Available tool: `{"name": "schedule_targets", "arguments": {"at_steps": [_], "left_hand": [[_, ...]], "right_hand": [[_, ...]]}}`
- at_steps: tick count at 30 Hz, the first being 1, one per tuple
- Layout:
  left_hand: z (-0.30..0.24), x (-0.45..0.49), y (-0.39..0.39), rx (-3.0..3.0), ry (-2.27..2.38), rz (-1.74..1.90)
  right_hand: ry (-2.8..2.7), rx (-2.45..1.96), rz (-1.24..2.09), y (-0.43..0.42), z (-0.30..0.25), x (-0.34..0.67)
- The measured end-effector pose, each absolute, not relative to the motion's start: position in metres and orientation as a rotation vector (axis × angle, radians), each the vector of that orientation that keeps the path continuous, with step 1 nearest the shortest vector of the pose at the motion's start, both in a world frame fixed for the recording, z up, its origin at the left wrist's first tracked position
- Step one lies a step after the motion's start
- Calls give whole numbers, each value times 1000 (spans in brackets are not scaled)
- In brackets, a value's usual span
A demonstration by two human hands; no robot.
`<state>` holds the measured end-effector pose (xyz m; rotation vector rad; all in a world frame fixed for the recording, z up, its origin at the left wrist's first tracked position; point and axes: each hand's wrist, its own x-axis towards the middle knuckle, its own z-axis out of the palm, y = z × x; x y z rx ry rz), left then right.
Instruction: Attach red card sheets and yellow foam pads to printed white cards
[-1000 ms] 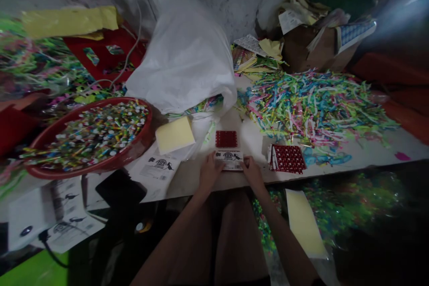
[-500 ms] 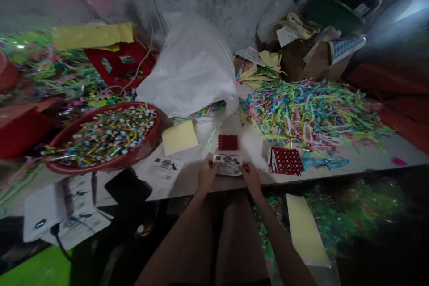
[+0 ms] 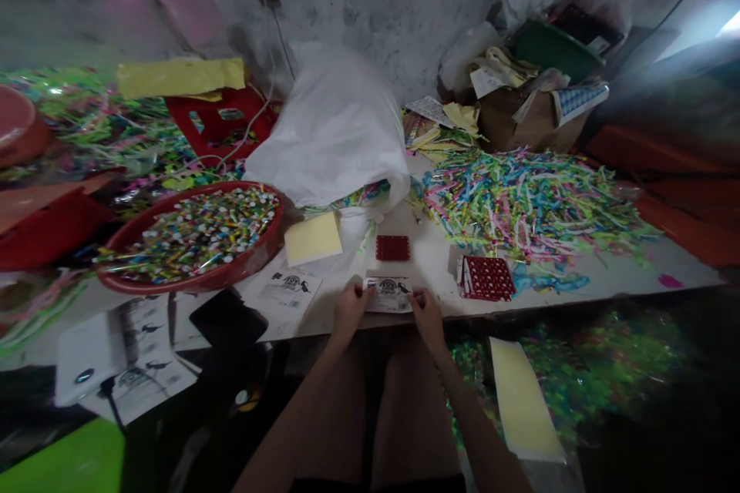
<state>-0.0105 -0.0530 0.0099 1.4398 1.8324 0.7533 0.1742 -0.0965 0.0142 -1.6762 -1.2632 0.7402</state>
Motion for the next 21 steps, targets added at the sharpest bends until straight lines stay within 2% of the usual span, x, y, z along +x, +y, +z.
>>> {"name": "schedule_targets", "arguments": {"at_steps": [10,18,21], "left_hand": [[24,-6,-68,1062,1454,1299],[53,7,-89,821,1249,1455],[58,18,-93,738,1143,1479]], "right_hand": [[-1158,-1598,706,-104,25,170],[-1076,-1666,613,-108,32,164],[-1016,-1630,701,-108,26,171]]}}
